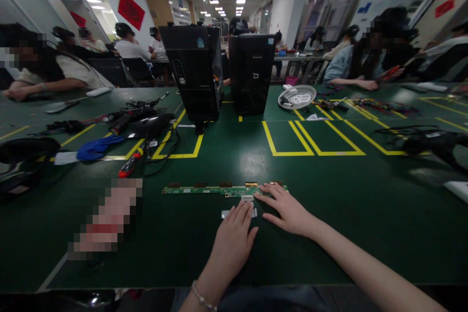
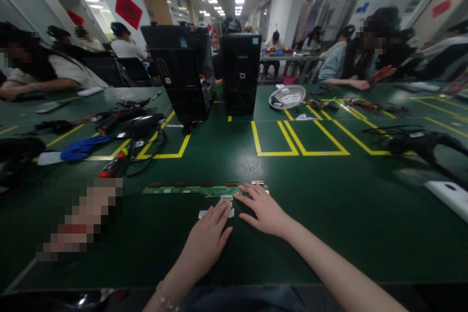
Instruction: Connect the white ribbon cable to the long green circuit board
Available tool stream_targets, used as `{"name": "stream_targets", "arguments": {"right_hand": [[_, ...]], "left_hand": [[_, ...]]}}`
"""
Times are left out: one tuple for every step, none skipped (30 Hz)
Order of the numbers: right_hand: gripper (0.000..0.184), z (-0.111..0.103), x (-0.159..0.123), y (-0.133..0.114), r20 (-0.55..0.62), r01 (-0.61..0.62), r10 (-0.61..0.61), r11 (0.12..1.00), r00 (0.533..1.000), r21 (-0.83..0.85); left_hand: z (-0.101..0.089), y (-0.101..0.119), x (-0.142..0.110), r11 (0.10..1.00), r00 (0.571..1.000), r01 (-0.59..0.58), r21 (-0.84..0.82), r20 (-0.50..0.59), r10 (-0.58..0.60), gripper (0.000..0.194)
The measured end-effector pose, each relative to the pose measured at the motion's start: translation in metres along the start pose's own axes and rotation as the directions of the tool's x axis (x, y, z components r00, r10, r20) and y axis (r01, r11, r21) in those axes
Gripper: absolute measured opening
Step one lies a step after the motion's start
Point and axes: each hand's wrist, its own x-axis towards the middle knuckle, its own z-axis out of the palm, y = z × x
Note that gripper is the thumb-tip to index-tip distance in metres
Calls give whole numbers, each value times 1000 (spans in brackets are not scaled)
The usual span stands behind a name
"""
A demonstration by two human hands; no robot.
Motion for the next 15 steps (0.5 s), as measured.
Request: {"name": "stream_targets", "arguments": {"right_hand": [[55, 0, 0, 0, 1, 3, -3, 1000, 1000, 1], [55, 0, 0, 0, 4, 4, -4, 1000, 1000, 3], [55, -1, 0, 0, 7, 4, -4, 1000, 1000, 5], [55, -1, 0, 0, 11, 4, -4, 1000, 1000, 8], [55, -2, 0, 0, 13, 3, -3, 1000, 1000, 12], [55, -3, 0, 0, 15, 3, -4, 1000, 1000, 18], [56, -4, 0, -1, 17, 5, -5, 1000, 1000, 24], [56, -5, 0, -1, 20, 7, -7, 1000, 1000, 28], [56, -6, 0, -1, 24, 9, -9, 1000, 1000, 30], [56, -7, 0, -1, 30, 9, -10, 1000, 999, 29], [56, -7, 0, 0, 36, 10, -11, 1000, 999, 25], [56, -8, 0, 0, 41, 12, -13, 1000, 999, 22], [57, -8, 1, 0, 44, 14, -15, 1000, 999, 19], [57, -9, 1, 1, 47, 17, -18, 1000, 999, 17], [57, -9, 1, 1, 49, 20, -21, 1000, 999, 16]], "left_hand": [[-1, -2, 0, 1000, 1000, -9, -6, 13, 10, 40], [-2, -3, 0, 1000, 999, -19, -12, 27, 19, 41], [-3, -5, 1, 999, 999, -28, -19, 39, 29, 41], [-4, -7, 1, 999, 998, -39, -29, 51, 40, 41], [-5, -9, 1, 998, 997, -48, -40, 62, 51, 42], [-6, -12, 1, 997, 996, -58, -51, 70, 62, 42], [-6, -15, 2, 996, 994, -69, -63, 77, 74, 43], [-7, -18, 2, 994, 993, -79, -73, 83, 85, 43], [-8, -21, 2, 993, 991, -89, -81, 88, 96, 43], [-9, -23, 3, 991, 990, -97, -88, 95, 105, 43], [-9, -26, 3, 990, 989, -102, -93, 102, 111, 43], [-10, -28, 4, 990, 987, -105, -96, 113, 116, 43], [-10, -29, 4, 989, 985, -107, -99, 126, 120, 43], [-11, -30, 5, 989, 983, -110, -100, 137, 123, 43], [-11, -30, 5, 989, 982, -110, -99, 145, 124, 43]]}}
